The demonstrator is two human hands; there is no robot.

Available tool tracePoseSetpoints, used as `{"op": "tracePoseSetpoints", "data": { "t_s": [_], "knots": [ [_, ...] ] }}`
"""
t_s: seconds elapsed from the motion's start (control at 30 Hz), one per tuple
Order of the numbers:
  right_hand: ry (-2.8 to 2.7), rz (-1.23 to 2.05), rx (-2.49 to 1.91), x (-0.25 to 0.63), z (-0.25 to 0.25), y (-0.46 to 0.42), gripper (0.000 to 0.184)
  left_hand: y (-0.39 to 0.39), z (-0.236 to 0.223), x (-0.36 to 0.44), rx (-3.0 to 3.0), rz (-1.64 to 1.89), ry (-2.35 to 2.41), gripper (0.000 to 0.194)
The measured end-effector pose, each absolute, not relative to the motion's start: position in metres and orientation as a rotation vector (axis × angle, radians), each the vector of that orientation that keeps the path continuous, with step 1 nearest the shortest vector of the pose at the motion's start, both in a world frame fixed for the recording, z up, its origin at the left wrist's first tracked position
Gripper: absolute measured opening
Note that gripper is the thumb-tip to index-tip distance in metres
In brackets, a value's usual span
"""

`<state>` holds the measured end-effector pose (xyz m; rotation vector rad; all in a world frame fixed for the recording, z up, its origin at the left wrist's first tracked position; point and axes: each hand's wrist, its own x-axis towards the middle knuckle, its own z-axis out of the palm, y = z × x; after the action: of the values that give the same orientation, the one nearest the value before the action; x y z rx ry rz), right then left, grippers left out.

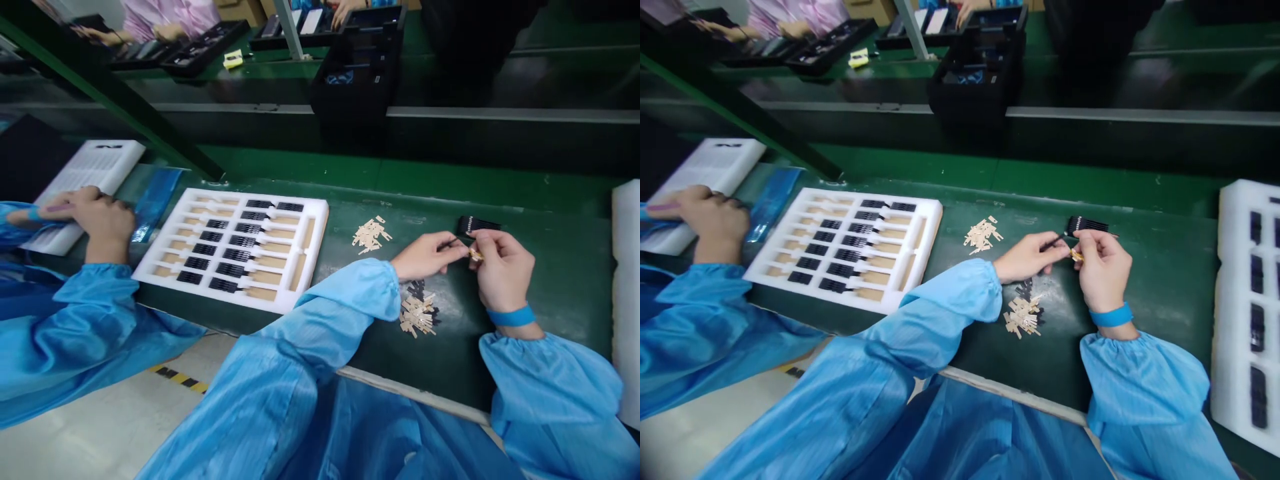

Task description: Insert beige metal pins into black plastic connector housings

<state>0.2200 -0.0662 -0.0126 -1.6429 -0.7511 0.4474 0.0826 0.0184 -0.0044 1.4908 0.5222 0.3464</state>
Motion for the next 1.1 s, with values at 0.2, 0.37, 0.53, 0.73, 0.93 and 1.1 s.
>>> {"op": "tracePoseSetpoints", "data": {
  "t_s": [0.2, 0.37, 0.53, 0.73, 0.93, 1.1],
  "knots": [
    [-0.73, 0.449, -1.614, 0.223, -0.016, -0.064, 0.023, 0.049, -0.009, 0.051, 1.672, 0.637, 0.858, 0.024],
    [-0.757, 0.482, -1.576, 0.215, -0.01, -0.067, 0.021, 0.047, -0.014, 0.019, 2.061, 0.884, 1.151, 0.015],
    [-0.81, 0.907, -1.485, 0.205, 0.002, -0.079, 0.04, 0.036, -0.014, 0.016, 2.556, 1.017, 0.673, 0.023],
    [-0.786, 1.376, -1.443, 0.197, 0.009, -0.082, 0.041, 0.036, -0.009, 0.015, 2.712, 1.046, 0.559, 0.041],
    [-0.584, 1.44, -1.314, 0.189, 0.011, -0.082, 0.035, 0.031, -0.012, 0.017, 2.659, 0.908, 0.555, 0.046],
    [-0.652, 1.029, -1.467, 0.193, 0.003, -0.08, 0.028, 0.024, -0.008, 0.022, 2.092, 0.558, 0.798, 0.054]
  ]
}}
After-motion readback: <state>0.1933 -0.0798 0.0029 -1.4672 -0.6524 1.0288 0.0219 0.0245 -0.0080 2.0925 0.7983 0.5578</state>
